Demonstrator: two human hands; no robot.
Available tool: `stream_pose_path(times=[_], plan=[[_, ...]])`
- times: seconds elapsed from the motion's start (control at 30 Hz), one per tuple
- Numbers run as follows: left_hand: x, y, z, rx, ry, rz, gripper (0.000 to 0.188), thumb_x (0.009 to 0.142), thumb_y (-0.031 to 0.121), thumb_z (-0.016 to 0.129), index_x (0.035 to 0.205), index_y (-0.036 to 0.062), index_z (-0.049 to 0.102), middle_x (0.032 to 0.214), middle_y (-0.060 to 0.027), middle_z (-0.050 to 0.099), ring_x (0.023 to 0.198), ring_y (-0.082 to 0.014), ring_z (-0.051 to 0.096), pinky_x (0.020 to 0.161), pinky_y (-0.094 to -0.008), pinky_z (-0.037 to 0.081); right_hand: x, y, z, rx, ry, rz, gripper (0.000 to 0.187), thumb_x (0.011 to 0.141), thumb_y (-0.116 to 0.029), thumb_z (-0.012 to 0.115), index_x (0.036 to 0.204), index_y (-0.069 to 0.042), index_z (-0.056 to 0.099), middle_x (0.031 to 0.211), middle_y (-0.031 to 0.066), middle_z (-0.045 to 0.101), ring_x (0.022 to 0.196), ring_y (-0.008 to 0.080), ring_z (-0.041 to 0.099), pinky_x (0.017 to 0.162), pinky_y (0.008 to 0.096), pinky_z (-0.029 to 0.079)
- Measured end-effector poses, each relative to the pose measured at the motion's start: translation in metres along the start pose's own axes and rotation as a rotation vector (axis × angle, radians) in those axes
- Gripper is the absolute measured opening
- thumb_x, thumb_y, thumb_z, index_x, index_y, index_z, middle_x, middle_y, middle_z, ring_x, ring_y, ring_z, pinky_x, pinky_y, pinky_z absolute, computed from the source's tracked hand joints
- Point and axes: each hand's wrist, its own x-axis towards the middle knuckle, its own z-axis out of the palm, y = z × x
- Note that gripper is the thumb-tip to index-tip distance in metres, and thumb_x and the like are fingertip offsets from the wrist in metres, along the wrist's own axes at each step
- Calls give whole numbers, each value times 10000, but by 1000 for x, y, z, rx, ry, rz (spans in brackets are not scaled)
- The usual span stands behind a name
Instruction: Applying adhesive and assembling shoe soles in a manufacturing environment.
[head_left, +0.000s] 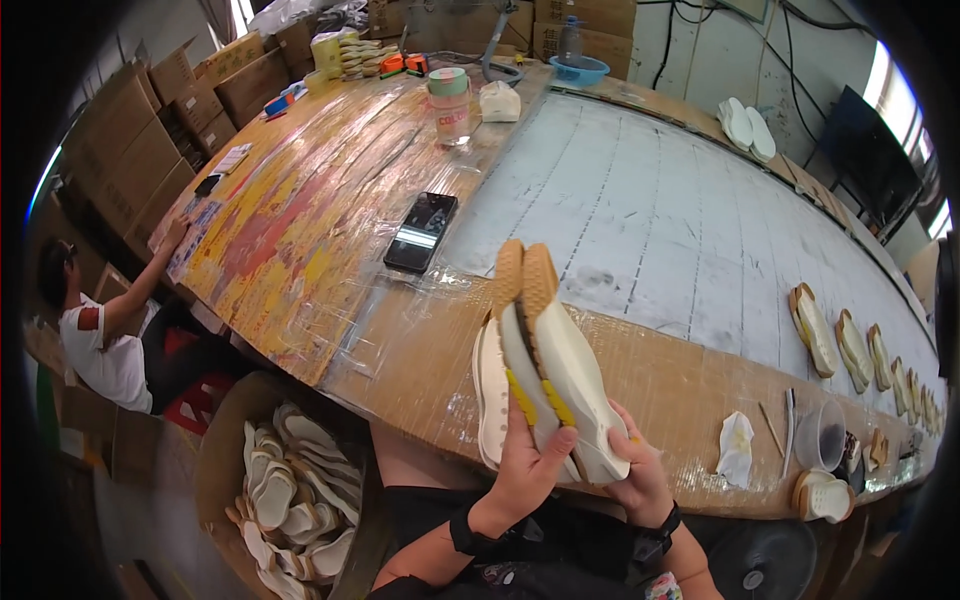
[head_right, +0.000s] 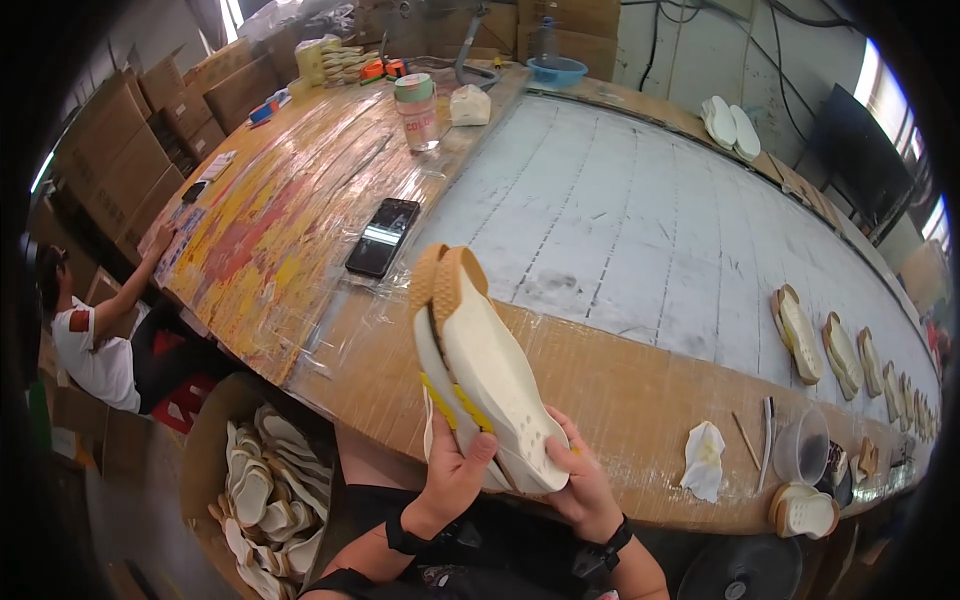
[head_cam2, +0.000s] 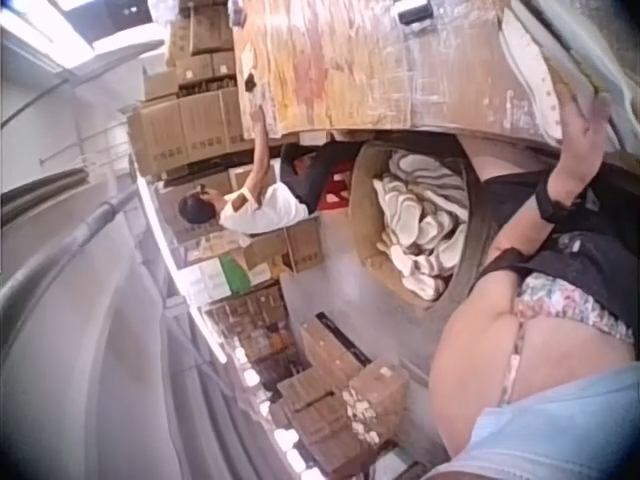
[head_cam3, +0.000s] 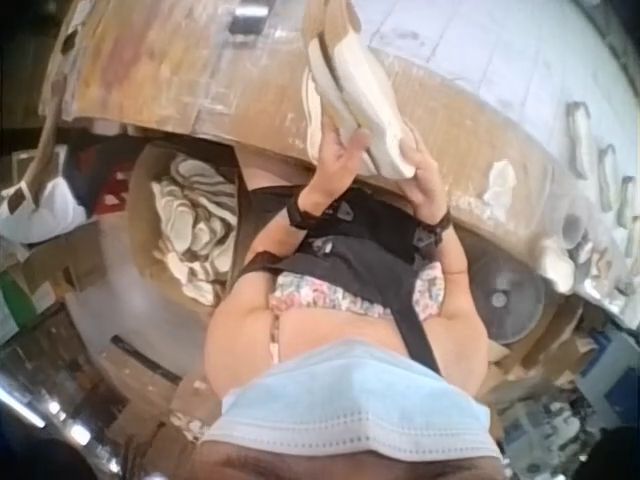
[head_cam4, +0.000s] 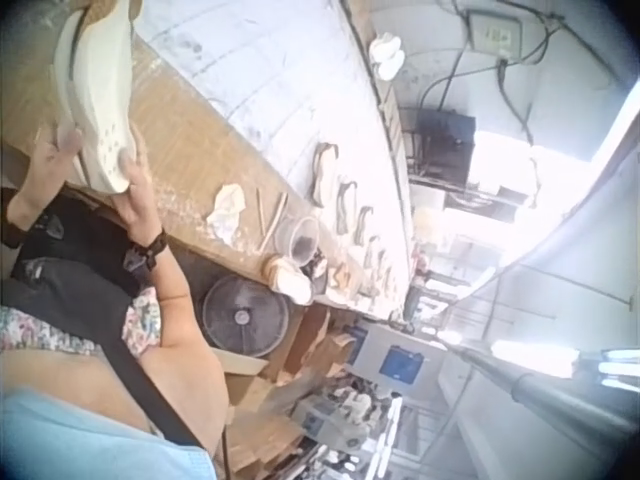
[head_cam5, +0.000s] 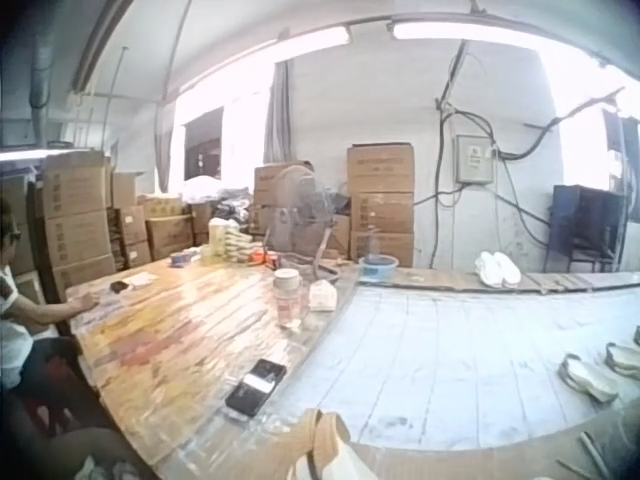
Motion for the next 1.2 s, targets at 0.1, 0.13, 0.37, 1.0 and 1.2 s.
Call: stream_pose_path(times=[0.1, 0.13, 0.37, 1.0, 1.2], plan=[[-5, -8, 1, 60, 7, 13, 692, 857, 204, 529, 1340, -13, 85, 1263, -132, 323, 1139, -209, 358, 949, -317, 299, -1, 4, 1, 7, 13, -5, 473, 854, -110, 492, 1272, -55, 278, 1220, 127, 416, 1114, 253, 444, 928, 391, 390], [-7, -12, 0, 140, -3, 32, 698, 854, 238, 535, 1338, -19, 103, 1279, -156, 305, 1161, -236, 340, 961, -332, 285, -2, 5, 2, -29, 21, -23, 463, 857, -130, 496, 1262, -56, 285, 1211, 128, 421, 1101, 252, 452, 917, 391, 397], [-14, -9, -1, 259, 18, 56, 728, 843, 326, 530, 1328, -42, 131, 1326, -230, 228, 1220, -323, 274, 986, -371, 251, -1, 17, -2, -72, 28, -6, 436, 865, -187, 502, 1236, -62, 310, 1172, 125, 446, 1050, 242, 479, 880, 372, 419], [15, 67, -6, 583, 121, 205, 210, 792, 101, 585, 900, -78, 607, 747, -155, 632, 665, -178, 616, 637, -240, 468, -26, 6, -6, -214, 83, -239, 381, 856, -145, 501, 1192, -27, 364, 1121, 133, 494, 999, 208, 512, 846, 346, 439], [17, 30, 19, 96, 138, 219, 706, 839, 188, 565, 1339, -27, 116, 1199, -165, 433, 1033, -216, 495, 846, -284, 410, -23, -7, 27, -780, 158, -639, 504, 806, -176, 574, 1220, -3, 344, 1242, 182, 405, 1125, 256, 435, 936, 340, 354]])
